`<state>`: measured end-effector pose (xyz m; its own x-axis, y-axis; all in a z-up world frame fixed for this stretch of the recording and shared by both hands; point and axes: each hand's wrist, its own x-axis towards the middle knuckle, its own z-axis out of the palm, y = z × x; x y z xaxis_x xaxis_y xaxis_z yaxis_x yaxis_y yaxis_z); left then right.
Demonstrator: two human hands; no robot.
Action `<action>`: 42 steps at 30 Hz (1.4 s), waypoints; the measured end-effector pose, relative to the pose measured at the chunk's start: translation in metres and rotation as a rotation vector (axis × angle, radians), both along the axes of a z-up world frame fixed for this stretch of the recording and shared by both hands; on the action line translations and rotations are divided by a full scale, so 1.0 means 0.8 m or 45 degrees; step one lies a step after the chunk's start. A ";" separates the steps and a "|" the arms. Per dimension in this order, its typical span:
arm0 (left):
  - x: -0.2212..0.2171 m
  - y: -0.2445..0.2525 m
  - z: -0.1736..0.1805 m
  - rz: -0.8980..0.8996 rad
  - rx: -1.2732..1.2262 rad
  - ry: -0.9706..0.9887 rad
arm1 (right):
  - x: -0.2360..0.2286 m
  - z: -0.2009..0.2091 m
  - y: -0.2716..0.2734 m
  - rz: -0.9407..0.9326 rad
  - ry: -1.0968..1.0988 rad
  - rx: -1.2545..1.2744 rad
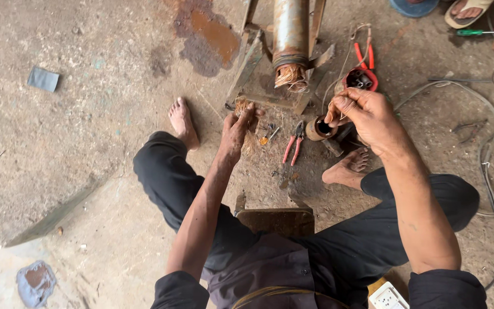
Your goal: The person sits on the floor and removes copper wire strands from a cylindrical motor component. They pull, separate, and bundle the wires by hand, occasionally using pliers to assist in handling the strands.
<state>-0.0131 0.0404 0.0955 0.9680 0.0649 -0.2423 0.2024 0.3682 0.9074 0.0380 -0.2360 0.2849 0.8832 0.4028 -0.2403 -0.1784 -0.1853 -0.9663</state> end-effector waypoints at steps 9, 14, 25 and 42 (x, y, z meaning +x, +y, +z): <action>0.000 -0.013 0.007 -0.235 0.207 -0.147 | -0.008 -0.036 0.074 0.078 0.409 0.225; -0.009 -0.013 0.008 -0.316 0.364 -0.028 | 0.009 -0.067 0.105 -0.016 0.498 0.387; -0.001 -0.014 -0.002 -0.173 0.078 -0.092 | 0.044 -0.129 0.061 -0.269 0.034 0.197; -0.004 -0.002 0.003 -0.088 -0.056 0.016 | -0.060 -0.320 -0.005 0.247 -0.048 -0.128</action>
